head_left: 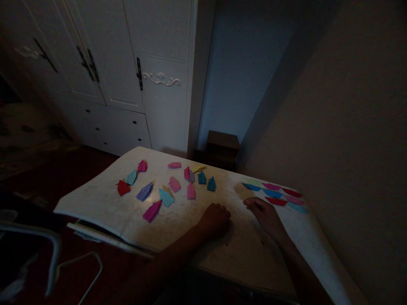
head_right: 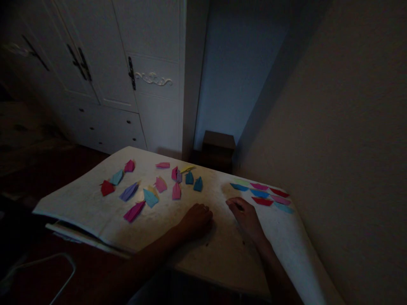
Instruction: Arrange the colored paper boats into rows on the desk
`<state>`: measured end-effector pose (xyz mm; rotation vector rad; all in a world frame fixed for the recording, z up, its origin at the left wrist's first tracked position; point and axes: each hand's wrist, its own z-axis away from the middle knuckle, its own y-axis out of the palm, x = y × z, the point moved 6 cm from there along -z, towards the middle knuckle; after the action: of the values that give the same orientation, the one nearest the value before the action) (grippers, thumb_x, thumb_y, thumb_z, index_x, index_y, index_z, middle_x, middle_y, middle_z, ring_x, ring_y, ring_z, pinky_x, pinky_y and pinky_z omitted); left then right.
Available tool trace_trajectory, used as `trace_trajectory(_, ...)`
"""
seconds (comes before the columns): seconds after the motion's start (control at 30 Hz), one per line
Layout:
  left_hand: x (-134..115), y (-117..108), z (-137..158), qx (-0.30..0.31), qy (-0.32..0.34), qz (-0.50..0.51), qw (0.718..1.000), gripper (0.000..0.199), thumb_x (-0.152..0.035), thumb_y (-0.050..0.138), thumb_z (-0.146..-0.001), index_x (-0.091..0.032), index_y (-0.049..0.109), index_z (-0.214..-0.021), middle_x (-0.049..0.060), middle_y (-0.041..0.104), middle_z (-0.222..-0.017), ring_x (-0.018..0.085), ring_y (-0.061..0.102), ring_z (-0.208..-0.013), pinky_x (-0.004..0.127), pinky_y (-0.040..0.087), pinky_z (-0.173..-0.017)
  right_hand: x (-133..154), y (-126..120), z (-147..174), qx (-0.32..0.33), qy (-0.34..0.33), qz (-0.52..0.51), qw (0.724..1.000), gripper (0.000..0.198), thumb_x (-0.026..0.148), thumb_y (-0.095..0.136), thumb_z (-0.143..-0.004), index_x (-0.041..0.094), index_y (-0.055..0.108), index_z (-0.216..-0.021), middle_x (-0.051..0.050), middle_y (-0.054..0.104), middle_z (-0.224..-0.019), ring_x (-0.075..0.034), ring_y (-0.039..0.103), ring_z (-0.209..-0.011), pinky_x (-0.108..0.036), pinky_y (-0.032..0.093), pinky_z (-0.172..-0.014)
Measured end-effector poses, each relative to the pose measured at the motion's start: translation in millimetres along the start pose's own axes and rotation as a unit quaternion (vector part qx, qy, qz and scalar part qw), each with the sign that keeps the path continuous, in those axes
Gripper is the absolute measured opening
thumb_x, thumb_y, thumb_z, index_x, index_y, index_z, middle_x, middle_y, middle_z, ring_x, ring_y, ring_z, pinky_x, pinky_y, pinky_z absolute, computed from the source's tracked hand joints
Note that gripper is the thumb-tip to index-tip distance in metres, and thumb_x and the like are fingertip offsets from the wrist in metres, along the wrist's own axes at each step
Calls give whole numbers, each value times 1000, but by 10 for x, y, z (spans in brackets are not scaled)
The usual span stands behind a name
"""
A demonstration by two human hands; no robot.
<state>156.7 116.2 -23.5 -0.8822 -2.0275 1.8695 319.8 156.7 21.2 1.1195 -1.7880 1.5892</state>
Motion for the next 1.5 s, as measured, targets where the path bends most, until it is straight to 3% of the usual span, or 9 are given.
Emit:
trace_trajectory(0.17,20,18,3,1,9,34,999,22,-30,49,-91,-15,64,-96,13,66,-97,26,61,-94,40,45,-82,492,837,-1007,105,-142,155,972,30,31,49,-92,16,66,-111,-10,71,-102,-19,66,-87,-32,52,-78)
trace_trajectory(0.3,46,12,1,-9,10,61,998,24,-30,49,-90,-14,65,-97,15,67,-97,27,62,-94,41,46,-82,614,1364,-1663,138,-164,214,953,34,9,52,-83,14,66,-114,-12,68,-114,-20,63,-98,-33,47,-90)
trace_trajectory(0.43,54,14,-10,-13,14,72,997,26,-32,49,-90,-13,66,-98,15,67,-97,27,63,-93,41,48,-80,620,1695,-1991,192,-181,264,928,37,-1,54,-75,15,73,-103,-10,71,-110,-23,62,-105,-32,43,-95)
trace_trajectory(0.57,54,4,-20,-15,13,77,997,28,-33,49,-89,-13,67,-96,15,68,-97,28,64,-92,41,48,-80,576,1823,-2078,231,-197,300,904,28,2,57,-79,19,75,-93,-7,73,-102,-22,64,-100,-30,44,-91)
trace_trajectory(0.8,53,-64,-23,-5,8,82,997,30,-33,49,-89,-11,68,-96,15,69,-97,29,65,-91,41,50,-78,455,1733,-1991,226,-201,312,901,23,10,55,-88,18,75,-97,-9,73,-103,-20,64,-99,-28,43,-90)
trace_trajectory(1.13,80,-80,-15,-11,-6,70,997,26,-32,50,-90,-15,68,-92,12,70,-95,23,65,-89,36,48,-81,319,1297,-1761,143,-135,197,960,31,10,51,-89,18,66,-115,-9,67,-120,-21,61,-111,-35,43,-100)
trace_trajectory(1.33,102,-71,-35,-10,-3,67,998,23,-31,50,-90,-16,67,-87,10,70,-90,22,64,-85,33,46,-77,139,927,-1567,153,-49,48,986,27,18,49,-92,16,61,-116,-7,71,-99,-14,72,-72,-24,54,-66)
trace_trajectory(1.5,107,-80,-39,-10,-5,65,998,23,-30,50,-90,-16,67,-85,10,69,-88,22,63,-84,33,44,-75,-117,486,-1290,144,27,-50,988,23,29,63,-86,13,67,-102,-7,73,-84,-16,72,-72,-22,52,-61)
